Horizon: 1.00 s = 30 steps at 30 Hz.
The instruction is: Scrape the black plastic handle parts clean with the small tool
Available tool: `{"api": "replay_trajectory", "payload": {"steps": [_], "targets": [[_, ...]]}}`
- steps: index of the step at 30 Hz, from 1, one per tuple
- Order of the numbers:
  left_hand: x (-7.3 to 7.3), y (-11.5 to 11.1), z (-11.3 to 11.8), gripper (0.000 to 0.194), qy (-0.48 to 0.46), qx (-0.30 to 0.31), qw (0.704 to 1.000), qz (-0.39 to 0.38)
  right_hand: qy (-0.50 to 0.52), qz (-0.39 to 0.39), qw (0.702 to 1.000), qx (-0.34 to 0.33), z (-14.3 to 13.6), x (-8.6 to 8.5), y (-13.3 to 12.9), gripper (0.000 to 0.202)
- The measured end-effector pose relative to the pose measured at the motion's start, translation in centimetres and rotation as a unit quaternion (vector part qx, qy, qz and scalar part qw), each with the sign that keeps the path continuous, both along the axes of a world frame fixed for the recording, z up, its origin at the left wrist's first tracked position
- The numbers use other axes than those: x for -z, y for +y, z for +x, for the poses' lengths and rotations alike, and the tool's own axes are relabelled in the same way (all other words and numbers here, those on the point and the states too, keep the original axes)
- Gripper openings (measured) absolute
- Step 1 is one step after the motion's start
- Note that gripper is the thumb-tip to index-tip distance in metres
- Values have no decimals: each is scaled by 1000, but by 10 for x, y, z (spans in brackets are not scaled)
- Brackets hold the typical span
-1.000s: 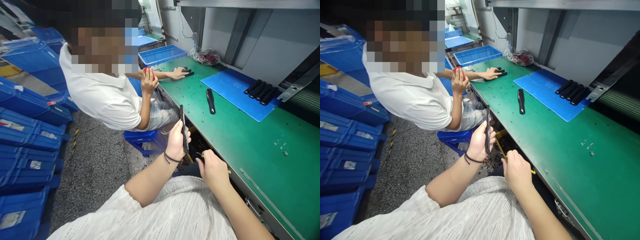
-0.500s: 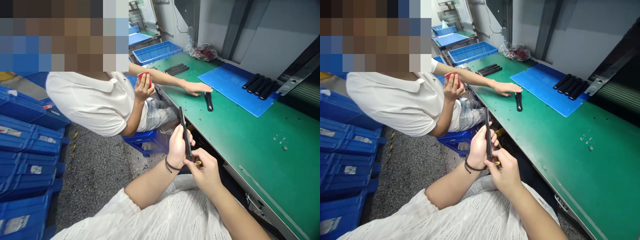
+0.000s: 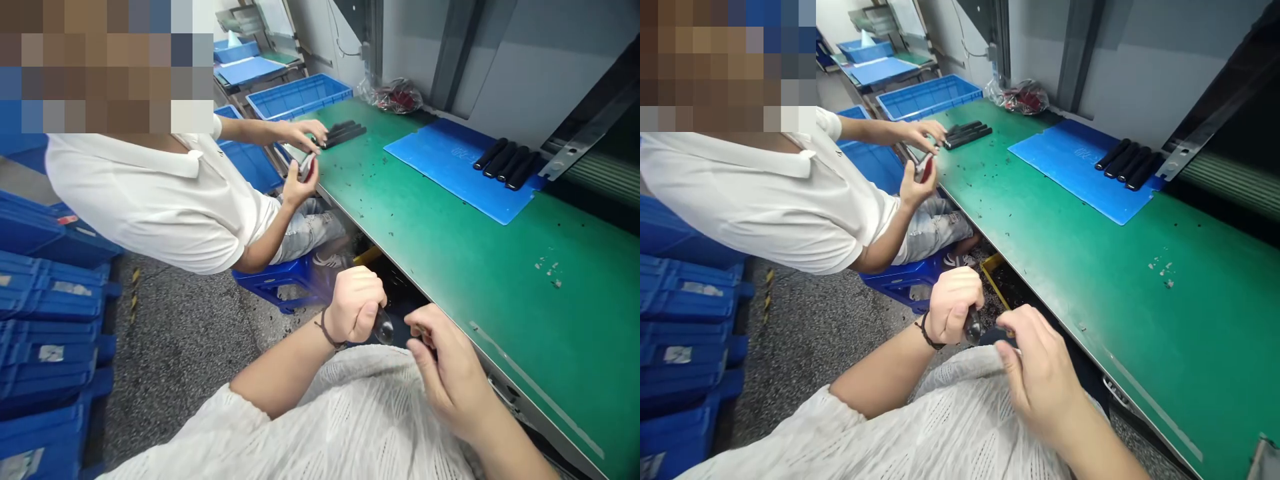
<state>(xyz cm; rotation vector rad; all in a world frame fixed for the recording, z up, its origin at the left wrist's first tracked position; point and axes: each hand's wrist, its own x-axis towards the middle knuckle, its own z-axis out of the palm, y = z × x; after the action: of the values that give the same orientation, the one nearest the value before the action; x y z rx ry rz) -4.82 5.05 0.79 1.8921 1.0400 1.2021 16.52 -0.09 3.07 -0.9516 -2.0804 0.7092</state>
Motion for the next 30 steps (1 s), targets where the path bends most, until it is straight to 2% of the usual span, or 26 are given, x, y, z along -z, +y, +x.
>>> {"api": "replay_trajectory", "payload": {"steps": [3, 5, 10, 14, 17, 25, 28, 30], "targets": [[3, 1, 5, 43, 18, 21, 999, 24, -95, 99, 990, -22, 14, -8, 3, 23], [4, 1, 7, 43, 32, 37, 998, 37, -129, 135, 982, -18, 16, -12, 4, 15], [0, -1, 12, 41, 56, 65, 994, 61, -152, 144, 978, -4, 5, -15, 10, 45], [-3, -1, 13, 44, 44, 60, 997, 26, -164, 156, 974, 1, 1, -13, 14, 50], [-1, -2, 14, 41, 44, 46, 997, 42, -175, 191, 966, 7, 3, -13, 15, 49], [4, -19, 29, 52, -15, -26, 999, 12, -202, 333, 914, 116, 0, -2, 11, 47], [1, -26, 36, 58, -31, -49, 998, -35, -206, 358, 898, 151, -1, 4, 10, 42], [-1, -29, 38, 61, -39, -33, 995, -83, -201, 368, 892, 169, -1, 7, 11, 37]]}}
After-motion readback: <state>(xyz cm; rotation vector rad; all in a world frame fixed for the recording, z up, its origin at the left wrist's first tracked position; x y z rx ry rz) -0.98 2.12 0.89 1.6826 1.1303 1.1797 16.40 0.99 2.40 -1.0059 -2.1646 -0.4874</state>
